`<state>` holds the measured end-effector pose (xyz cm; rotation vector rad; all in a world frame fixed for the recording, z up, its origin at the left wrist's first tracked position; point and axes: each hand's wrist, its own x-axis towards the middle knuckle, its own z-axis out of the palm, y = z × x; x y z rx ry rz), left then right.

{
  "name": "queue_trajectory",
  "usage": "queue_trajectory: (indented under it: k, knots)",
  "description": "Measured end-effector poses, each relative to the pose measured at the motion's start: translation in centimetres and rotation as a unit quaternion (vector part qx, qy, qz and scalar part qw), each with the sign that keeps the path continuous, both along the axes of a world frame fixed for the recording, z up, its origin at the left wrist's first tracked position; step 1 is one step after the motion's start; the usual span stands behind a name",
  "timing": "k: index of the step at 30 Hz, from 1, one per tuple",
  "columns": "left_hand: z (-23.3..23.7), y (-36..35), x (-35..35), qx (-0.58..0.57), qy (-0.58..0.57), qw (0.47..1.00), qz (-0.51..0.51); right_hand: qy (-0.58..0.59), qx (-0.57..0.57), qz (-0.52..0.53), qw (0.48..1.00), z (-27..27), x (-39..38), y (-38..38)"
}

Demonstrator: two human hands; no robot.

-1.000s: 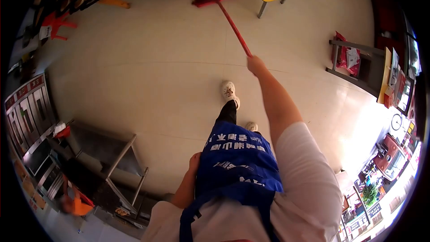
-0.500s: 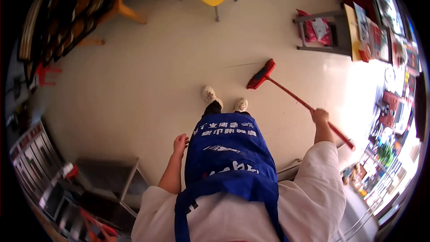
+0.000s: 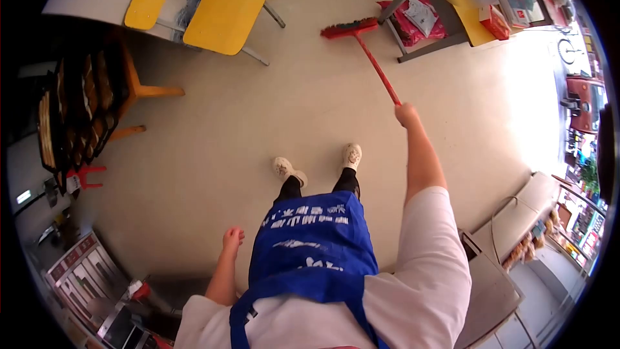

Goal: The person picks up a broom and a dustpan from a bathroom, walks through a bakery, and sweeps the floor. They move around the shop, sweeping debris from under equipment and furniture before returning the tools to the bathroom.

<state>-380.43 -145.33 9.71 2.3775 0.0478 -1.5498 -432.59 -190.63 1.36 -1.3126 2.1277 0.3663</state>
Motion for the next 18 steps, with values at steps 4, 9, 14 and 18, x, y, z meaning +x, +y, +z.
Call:
queue_trajectory:
  k: [4,9,14,18]
  knots:
    - [3.8,1.0,-5.1,0.044,-0.026,0.997,-0.054,-0.096,0.025,-0.057,0.993,-4.8,2.5,-4.4]
    - [3.2,0.7,-11.6,-0.001,0.037,0.961,-0.275,-0.050,0.061,0.027,0.997,-7.2,-7.0,4.7]
    - [3.0,-7.1,-16.4,-0.033,-0.017,0.939,-0.341,-0.064,0.219,-0.066,0.971,0.6,-18.0,20.3]
    - [2.4,-11.7,-17.8,-0.060,0.053,0.970,-0.227,-0.019,0.249,-0.145,0.957,9.3,-22.2,26.8]
